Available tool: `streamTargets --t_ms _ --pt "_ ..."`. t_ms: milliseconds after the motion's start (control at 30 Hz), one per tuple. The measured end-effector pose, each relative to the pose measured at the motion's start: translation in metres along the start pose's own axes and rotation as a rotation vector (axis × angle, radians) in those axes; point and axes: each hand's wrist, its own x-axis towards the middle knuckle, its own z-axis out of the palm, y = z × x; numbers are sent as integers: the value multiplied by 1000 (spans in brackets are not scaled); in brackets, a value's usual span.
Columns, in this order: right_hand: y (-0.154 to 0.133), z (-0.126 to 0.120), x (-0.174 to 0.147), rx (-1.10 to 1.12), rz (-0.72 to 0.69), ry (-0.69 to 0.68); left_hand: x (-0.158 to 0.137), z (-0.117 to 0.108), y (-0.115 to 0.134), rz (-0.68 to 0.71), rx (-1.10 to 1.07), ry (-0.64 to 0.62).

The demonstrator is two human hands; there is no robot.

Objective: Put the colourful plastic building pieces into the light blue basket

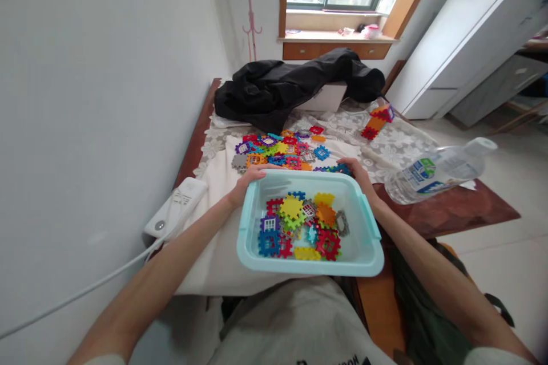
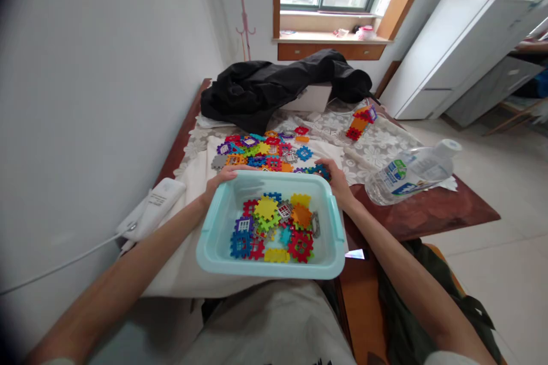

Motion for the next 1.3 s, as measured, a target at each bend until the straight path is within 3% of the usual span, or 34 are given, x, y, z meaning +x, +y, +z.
streamTargets --t_ms 200,300,400,500,567,733,900,1067,1133,1267,1300 --pt "13 -1 7 147 14 101 2 -2 0 11 28 -10" --pt "12 -8 17 277 30 191 1 -3 -3 25 47 56" --pt "-5 -17 30 372 -14 252 -2 -3 -6 45 63 172" --pt "-39 -25 41 415 -158 234 -3 -3 -7 48 47 204" --pt "-65 -27 45 404 -248 125 -2 -4 -8 43 40 214" --pt "-115 -16 51 200 -433 -562 0 -8 -11 -4 16 208" --pt "-137 -6 48 78 -523 -708 -2 -7 -8 11 68 218" --pt "-148 -14 46 236 -529 -912 -2 -6 -7 31 116 294" --pt "-135 -17 54 303 -507 -796 -2 -6 -7 54 137 306" --pt "-73 -4 78 242 -322 -278 -2 -6 -5 110 199 274" --pt "-54 5 82 160 -289 -241 -2 -6 -4 118 203 277"
